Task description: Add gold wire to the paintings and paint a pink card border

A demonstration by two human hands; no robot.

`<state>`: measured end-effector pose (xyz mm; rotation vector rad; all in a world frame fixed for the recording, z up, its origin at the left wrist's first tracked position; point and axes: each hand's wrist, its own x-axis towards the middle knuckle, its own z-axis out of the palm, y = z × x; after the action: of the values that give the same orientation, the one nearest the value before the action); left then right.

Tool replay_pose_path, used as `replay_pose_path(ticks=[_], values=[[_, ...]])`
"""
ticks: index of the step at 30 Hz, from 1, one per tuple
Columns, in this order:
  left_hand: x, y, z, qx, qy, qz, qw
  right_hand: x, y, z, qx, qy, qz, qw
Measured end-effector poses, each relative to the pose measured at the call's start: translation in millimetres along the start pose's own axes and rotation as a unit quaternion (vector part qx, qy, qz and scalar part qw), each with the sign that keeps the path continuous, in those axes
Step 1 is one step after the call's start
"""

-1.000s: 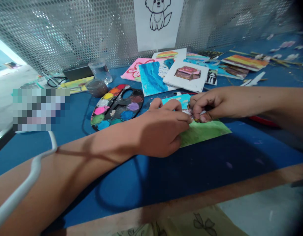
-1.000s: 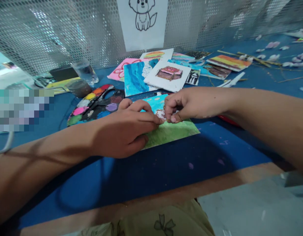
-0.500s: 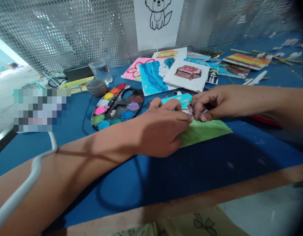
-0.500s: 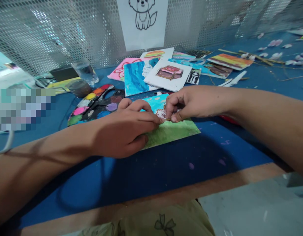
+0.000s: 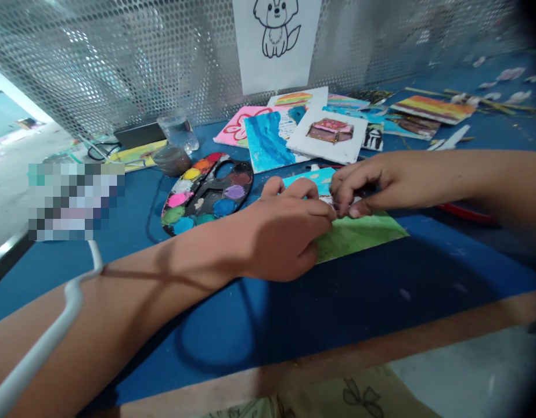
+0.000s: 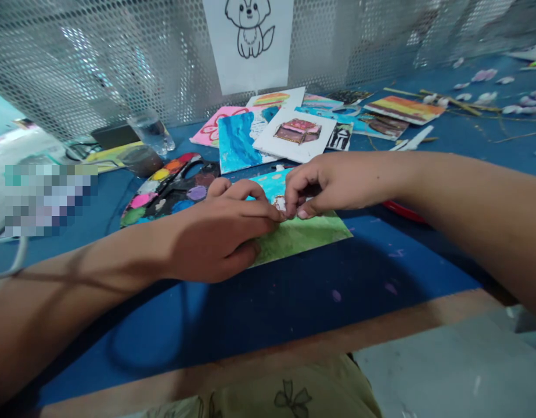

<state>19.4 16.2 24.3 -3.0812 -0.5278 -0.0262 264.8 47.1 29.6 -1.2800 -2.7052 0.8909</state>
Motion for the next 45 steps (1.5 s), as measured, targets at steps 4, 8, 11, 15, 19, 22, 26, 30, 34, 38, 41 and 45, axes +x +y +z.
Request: replay_pose_path(ticks=[4,8,11,15,19,22,26,30,34,38,41,45], values=[[0.0,-0.5,0.5,0.004,0.005,0.003,1.0,-1.5,-2.3,2.0,0.007,0.005,0.012,1.0],[-0.3,-0.2,0.0,0.005,-0.003,0.001,1.0,0.4,-0.4,1.6,0.007,-0.003,0.014,1.0],[-0.7,-0.4,-0.4,-0.007,0.001,0.002,1.0,0.2,-0.7,0.2,0.002,-0.008,0.02,1.0],[-1.5,-1.4,-0.4,-0.017,0.008,0.007,1.0,-2.9,-8.8,-1.5,-0.045,0.022,0.042,0.998],[-1.6,-1.8,-1.1,-0.01,-0.001,0.004,1.0,-2.3,-20.9,-2.9,-0.098,0.026,0.058,0.993],[-2.0,-2.0,-2.2,-0.012,-0.004,0.002,1.0,3.0,-26.9,-5.0,-0.112,0.007,0.073,0.991],[-2.8,-1.7,-3.3,-0.018,-0.003,0.007,1.0,11.9,-37.7,-7.8,-0.112,-0.018,0.092,0.989],[-1.5,-0.2,-4.1,-0.009,-0.01,-0.006,1.0,19.4,-60.2,-7.1,-0.233,-0.037,0.202,0.95],[0.2,-0.1,-4.3,-0.012,-0.016,-0.01,1.0,24.7,-69.9,-7.5,-0.302,-0.043,0.199,0.931],[-0.3,-0.6,-3.8,-0.006,-0.017,-0.007,1.0,23.9,-51.6,-12.4,-0.218,-0.04,0.121,0.968],[-1.3,0.0,-3.4,0.003,-0.017,-0.003,1.0,18.1,-35.5,-14.5,-0.15,-0.044,0.107,0.982],[-1.1,0.7,-1.9,-0.006,-0.012,-0.007,1.0,8.1,-24.8,-10.5,-0.087,-0.033,0.098,0.991]])
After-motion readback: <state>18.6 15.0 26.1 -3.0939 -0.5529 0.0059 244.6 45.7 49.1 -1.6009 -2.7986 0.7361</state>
